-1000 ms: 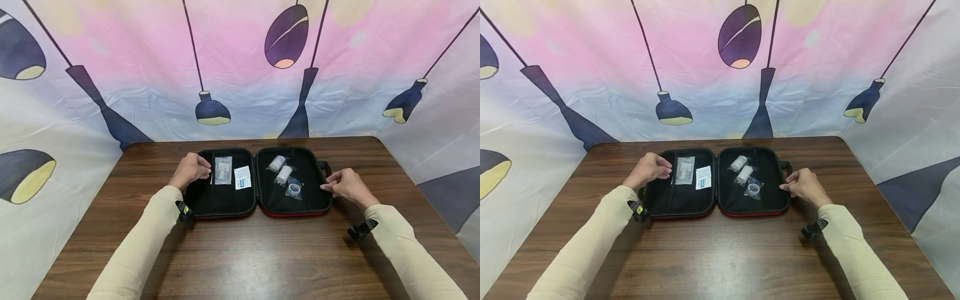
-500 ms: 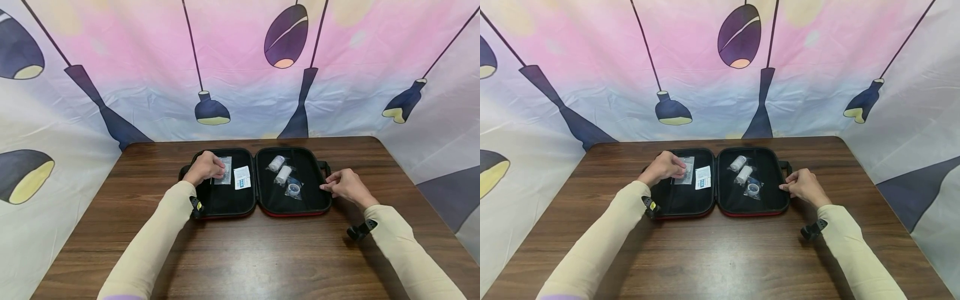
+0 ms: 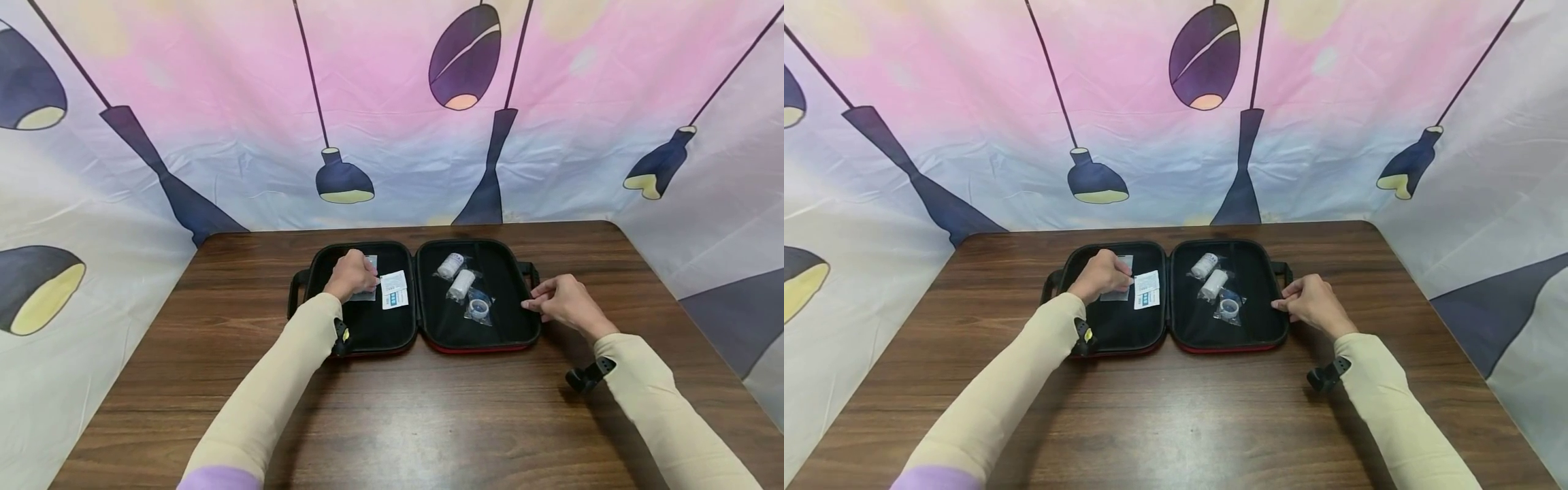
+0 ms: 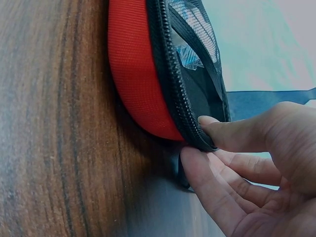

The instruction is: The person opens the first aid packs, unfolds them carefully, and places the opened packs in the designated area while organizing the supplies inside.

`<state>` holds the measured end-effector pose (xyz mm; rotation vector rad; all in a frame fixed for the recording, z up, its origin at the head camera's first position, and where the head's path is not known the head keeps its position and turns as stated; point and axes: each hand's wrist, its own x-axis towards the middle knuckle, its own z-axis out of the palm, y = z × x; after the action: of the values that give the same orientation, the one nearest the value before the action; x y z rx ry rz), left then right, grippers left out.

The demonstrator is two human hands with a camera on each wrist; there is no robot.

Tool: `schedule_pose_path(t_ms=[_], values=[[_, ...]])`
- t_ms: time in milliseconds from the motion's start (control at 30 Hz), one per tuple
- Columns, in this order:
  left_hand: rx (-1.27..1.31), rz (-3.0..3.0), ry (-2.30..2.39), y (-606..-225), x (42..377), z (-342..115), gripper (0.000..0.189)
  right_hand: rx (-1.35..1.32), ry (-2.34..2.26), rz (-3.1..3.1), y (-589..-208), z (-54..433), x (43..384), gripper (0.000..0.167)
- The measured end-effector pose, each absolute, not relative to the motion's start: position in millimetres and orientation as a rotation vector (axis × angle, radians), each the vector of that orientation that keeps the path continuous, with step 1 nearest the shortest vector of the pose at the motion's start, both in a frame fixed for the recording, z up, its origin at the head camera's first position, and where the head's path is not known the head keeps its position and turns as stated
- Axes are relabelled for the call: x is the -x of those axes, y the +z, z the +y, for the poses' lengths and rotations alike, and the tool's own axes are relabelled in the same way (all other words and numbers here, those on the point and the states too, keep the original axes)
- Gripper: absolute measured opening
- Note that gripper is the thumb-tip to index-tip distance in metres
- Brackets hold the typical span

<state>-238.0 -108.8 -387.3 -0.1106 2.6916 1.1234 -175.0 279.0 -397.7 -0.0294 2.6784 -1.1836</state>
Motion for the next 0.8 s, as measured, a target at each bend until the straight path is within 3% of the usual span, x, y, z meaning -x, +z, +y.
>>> schedule_pose_path(t_ms=[400,800], values=[[-0.021,2.829,0.847,-387.9,238.3,-95.8,0.012,0.013,-1.176,2.663,-393.0,280.2,173.5,0.038],[0.029,2.822,0.937,-387.8,238.4,-92.7,0.004,0.002,-1.174,2.666,-395.3,279.2,174.2,0.038]])
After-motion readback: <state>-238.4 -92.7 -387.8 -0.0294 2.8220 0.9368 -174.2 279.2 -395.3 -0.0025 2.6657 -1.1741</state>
